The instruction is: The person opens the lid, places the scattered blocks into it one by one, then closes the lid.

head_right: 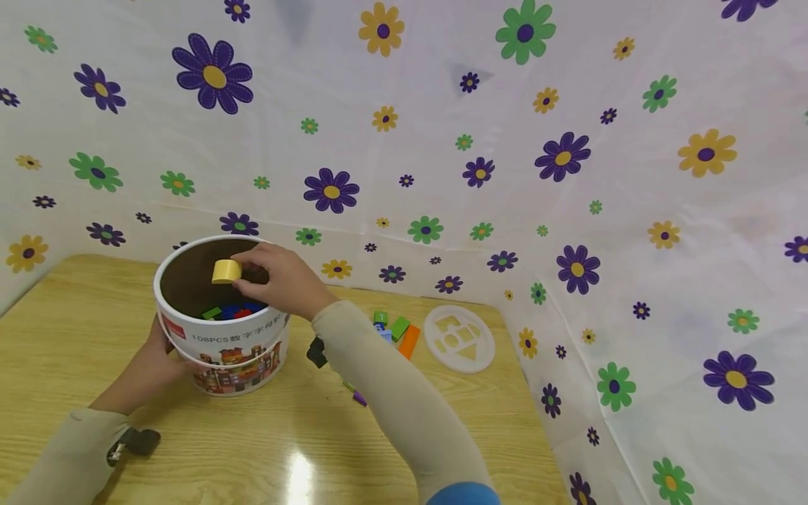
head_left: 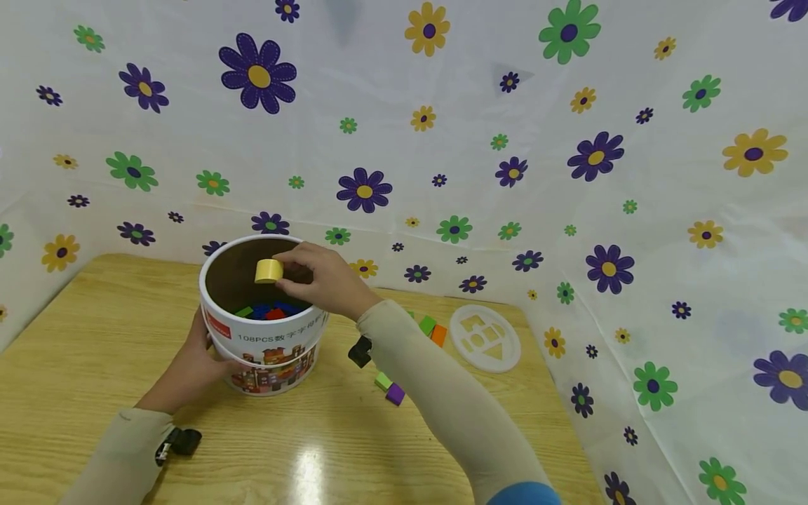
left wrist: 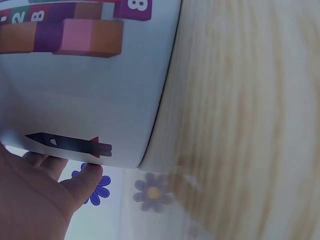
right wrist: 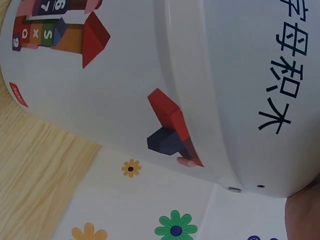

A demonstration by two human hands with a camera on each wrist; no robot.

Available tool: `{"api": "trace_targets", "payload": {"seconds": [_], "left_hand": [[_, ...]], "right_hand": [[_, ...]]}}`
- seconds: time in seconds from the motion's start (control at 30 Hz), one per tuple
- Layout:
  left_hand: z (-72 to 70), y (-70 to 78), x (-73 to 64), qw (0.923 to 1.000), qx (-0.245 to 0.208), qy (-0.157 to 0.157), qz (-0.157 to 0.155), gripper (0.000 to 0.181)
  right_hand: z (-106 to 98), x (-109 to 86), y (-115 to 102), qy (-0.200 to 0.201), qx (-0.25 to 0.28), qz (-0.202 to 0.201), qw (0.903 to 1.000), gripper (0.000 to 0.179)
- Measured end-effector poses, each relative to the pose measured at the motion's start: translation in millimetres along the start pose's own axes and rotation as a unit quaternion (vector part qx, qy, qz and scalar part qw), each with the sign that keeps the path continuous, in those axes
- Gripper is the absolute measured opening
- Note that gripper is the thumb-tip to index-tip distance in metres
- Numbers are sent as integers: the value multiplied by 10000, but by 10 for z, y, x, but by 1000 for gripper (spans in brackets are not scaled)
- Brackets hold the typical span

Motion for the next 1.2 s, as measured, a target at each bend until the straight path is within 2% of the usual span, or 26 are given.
{"api": "trace_targets", "payload": {"seconds": [0.13, 0.57, 1.2], "left_hand": [[-2, -11, -1, 10000, -2, 16, 0, 131], [-2, -8, -11, 10000, -33, 5, -37, 130], [-13, -12, -34, 10000, -20, 34, -20, 127]], "right_hand": [[25, 12, 15, 7, 222, 49, 9997, 38], [41, -7, 14, 7, 273, 190, 9994, 36], [55, -24, 40, 187, 412, -87, 9989, 36]]}}
Point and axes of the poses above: each hand's wrist, its own x-axis towards the middle knuckle, its own z-axis out of the palm, y = z × x, the point moved 2 cm from there along x, towards the middle knuckle, and after that the axes turned 14 degrees about -y, right-handed, at the moved point
